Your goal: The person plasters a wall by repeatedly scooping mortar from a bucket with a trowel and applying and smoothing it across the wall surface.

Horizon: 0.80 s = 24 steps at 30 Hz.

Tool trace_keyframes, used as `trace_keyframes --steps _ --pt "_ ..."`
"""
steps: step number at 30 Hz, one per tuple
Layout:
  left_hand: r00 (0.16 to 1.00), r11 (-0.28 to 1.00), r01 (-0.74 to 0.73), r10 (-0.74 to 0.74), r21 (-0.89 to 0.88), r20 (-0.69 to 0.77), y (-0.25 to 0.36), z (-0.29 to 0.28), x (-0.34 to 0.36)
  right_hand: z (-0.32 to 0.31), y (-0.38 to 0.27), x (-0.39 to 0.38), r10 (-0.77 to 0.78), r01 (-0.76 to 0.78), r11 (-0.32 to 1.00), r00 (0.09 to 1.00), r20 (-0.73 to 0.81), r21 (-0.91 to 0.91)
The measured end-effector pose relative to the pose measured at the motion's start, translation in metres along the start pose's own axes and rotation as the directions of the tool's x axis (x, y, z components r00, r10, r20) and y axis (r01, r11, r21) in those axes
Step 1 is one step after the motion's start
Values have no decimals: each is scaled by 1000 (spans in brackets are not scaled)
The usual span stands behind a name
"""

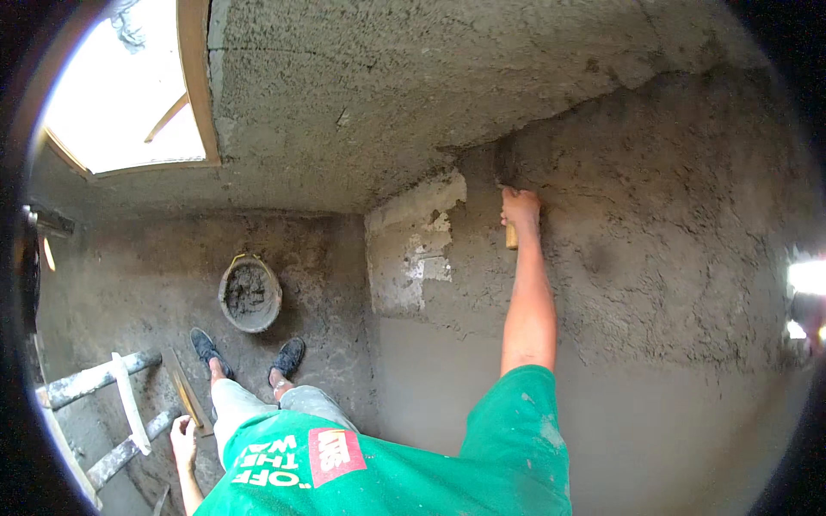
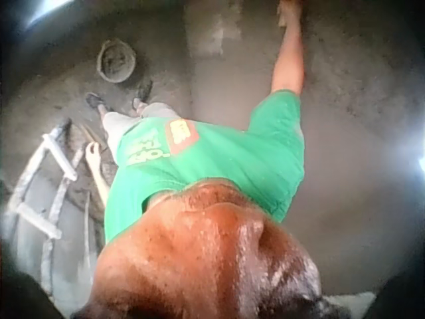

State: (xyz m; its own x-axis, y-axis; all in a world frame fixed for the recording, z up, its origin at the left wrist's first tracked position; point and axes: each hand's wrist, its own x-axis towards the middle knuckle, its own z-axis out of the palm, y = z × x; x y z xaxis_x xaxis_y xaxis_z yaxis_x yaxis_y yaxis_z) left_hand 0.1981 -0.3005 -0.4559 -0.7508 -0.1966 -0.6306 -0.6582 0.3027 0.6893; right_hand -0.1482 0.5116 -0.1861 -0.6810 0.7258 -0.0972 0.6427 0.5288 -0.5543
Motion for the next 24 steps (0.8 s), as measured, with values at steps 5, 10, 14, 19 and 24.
trace_keyframes --steps 5,10,14,19,24 --pt "991 999 28 -33 46 126 -66 2 29 -87 -30 -50 -94 103 993 981 -168 48" --pt "959 967 252 -253 26 129 -70 -16 41 -165 -30 -114 -63 91 991 966 -252 101" --pt "968 965 237 -245 109 61 -96 -43 68 -221 -47 -177 -1 8 1000 961 -275 25" --pt "999 981 -41 39 192 16 -101 -57 133 -263 -28 -222 -688 286 559 684 -243 -778" --pt "948 927 -317 301 199 107 15 -30 137 -181 -87 -288 -587 380 717 781 -213 -584"
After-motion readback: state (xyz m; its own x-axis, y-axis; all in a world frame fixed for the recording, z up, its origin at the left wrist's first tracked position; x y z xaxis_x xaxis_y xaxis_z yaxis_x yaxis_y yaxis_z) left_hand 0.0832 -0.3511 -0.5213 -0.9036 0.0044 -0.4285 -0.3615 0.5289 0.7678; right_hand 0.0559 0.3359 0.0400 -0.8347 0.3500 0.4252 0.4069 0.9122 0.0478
